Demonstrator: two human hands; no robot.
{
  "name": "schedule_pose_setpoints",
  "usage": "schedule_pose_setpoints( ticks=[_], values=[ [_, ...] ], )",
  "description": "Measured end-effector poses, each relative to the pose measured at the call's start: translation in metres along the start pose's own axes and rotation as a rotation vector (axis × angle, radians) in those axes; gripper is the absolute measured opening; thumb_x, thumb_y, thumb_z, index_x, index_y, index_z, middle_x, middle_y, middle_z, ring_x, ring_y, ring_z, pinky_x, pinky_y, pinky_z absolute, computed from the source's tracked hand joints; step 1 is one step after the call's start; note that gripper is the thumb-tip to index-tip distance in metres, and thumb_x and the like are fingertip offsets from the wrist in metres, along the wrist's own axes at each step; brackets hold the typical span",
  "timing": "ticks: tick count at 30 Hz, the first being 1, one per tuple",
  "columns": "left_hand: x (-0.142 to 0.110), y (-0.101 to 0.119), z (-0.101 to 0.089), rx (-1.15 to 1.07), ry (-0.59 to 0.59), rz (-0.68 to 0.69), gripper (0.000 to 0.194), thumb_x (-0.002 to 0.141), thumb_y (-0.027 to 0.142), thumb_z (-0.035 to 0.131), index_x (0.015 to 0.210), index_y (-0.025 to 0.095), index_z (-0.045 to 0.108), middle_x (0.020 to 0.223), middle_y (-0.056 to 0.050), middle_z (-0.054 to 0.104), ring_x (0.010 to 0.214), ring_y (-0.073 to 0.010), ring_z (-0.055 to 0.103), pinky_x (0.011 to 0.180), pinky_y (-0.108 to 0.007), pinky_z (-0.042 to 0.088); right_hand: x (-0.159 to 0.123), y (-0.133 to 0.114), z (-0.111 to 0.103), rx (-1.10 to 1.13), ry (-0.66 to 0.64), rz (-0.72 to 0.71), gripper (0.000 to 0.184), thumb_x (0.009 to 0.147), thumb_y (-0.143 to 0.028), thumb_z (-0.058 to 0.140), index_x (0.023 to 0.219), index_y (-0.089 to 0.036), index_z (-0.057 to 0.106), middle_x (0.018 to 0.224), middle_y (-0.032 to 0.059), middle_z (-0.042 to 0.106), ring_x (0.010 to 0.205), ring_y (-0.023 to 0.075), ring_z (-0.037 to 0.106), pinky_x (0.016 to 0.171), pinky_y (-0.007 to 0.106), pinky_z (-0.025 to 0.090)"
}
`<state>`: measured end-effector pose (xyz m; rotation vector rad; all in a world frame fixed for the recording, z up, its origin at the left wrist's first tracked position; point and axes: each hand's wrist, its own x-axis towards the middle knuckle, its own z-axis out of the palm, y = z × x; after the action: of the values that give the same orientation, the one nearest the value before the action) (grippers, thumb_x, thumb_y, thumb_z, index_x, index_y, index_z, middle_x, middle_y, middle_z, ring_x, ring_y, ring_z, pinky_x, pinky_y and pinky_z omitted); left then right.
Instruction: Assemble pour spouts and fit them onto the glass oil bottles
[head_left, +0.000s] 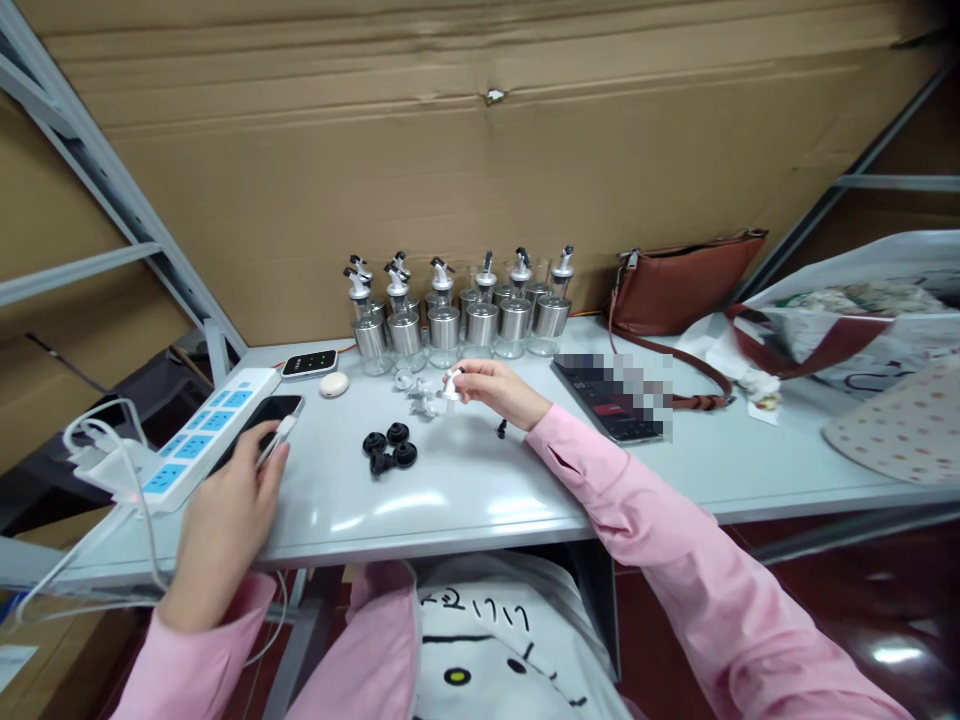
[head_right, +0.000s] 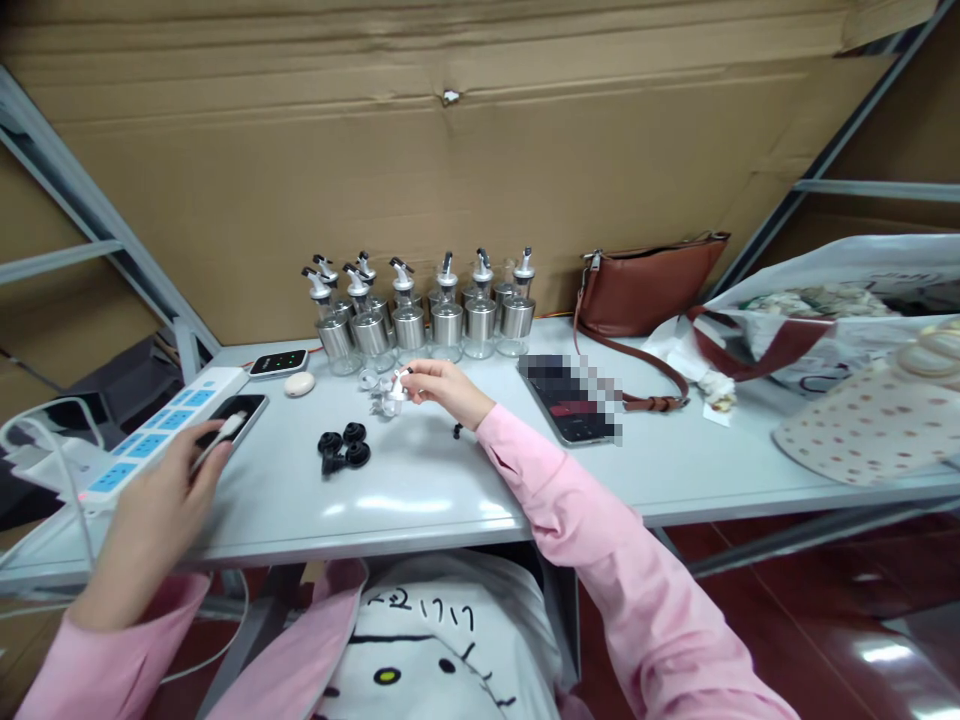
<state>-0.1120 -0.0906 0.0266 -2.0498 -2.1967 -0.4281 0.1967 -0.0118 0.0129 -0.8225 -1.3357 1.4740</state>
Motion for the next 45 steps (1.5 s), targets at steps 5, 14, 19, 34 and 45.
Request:
schedule_pose_setpoints(
  ticks=[5, 14, 19, 34, 45],
  values=[
    [0.057, 0.028, 0.018, 0.256, -0.006, 0.22, 0.036, 0.089, 0.016, 0.027, 0.118, 0.018, 0.048, 0.111, -0.012, 0.06, 0.087, -0.0265, 0.062, 0.067, -0.032, 0.043, 0.001, 0.002, -0.002, -0.019, 0.019, 0.022, 0.017, 0.062, -0.028, 0.068, 0.073, -0.014, 0.067, 0.059, -0.0026, 0.057, 0.051, 0.0061, 0.045, 0.056, 0.023, 0.036],
    [0.085, 0.063, 0.055, 0.236, 0.22, 0.531, 0.032, 0.087, 0.017, 0.04, 0.116, 0.01, 0.05, 0.115, -0.019, 0.055, 0.105, -0.0344, 0.052, 0.079, -0.044, 0.04, 0.001, 0.002, -0.002, -0.054, 0.035, 0.038, 0.015, 0.062, -0.025, 0.069, 0.073, -0.014, 0.066, 0.058, -0.0032, 0.059, 0.051, 0.0056, 0.046, 0.058, 0.022, 0.038],
    [0.064, 0.093, 0.057, -0.175, 0.413, 0.96, 0.033, 0.091, 0.032, 0.046, 0.119, 0.015, 0.047, 0.111, -0.013, 0.059, 0.101, -0.0248, 0.055, 0.083, -0.037, 0.039, 0.001, 0.003, -0.003, -0.071, 0.011, 0.049, 0.017, 0.063, -0.026, 0.07, 0.074, -0.014, 0.067, 0.058, -0.0034, 0.059, 0.053, 0.0062, 0.049, 0.059, 0.023, 0.041],
    [0.071, 0.098, 0.065, -0.602, 0.006, 0.804, 0.011, 0.084, 0.017, 0.043, 0.084, 0.016, 0.054, 0.083, -0.003, 0.061, 0.079, -0.016, 0.056, 0.078, -0.029, 0.041, 0.002, 0.004, -0.004, -0.142, -0.016, 0.016, 0.021, 0.063, -0.03, 0.072, 0.076, -0.015, 0.066, 0.058, -0.0038, 0.061, 0.053, 0.0067, 0.052, 0.059, 0.023, 0.043],
    [0.078, 0.09, 0.061, -0.31, -0.31, 0.679, 0.035, 0.089, 0.038, 0.038, 0.067, 0.017, 0.056, 0.064, -0.002, 0.058, 0.059, -0.0139, 0.05, 0.058, -0.024, 0.031, 0.0, -0.001, -0.002, -0.17, 0.005, 0.009, 0.019, 0.063, -0.029, 0.071, 0.075, -0.015, 0.065, 0.056, -0.0039, 0.06, 0.052, 0.0071, 0.051, 0.058, 0.023, 0.043]
  ],
)
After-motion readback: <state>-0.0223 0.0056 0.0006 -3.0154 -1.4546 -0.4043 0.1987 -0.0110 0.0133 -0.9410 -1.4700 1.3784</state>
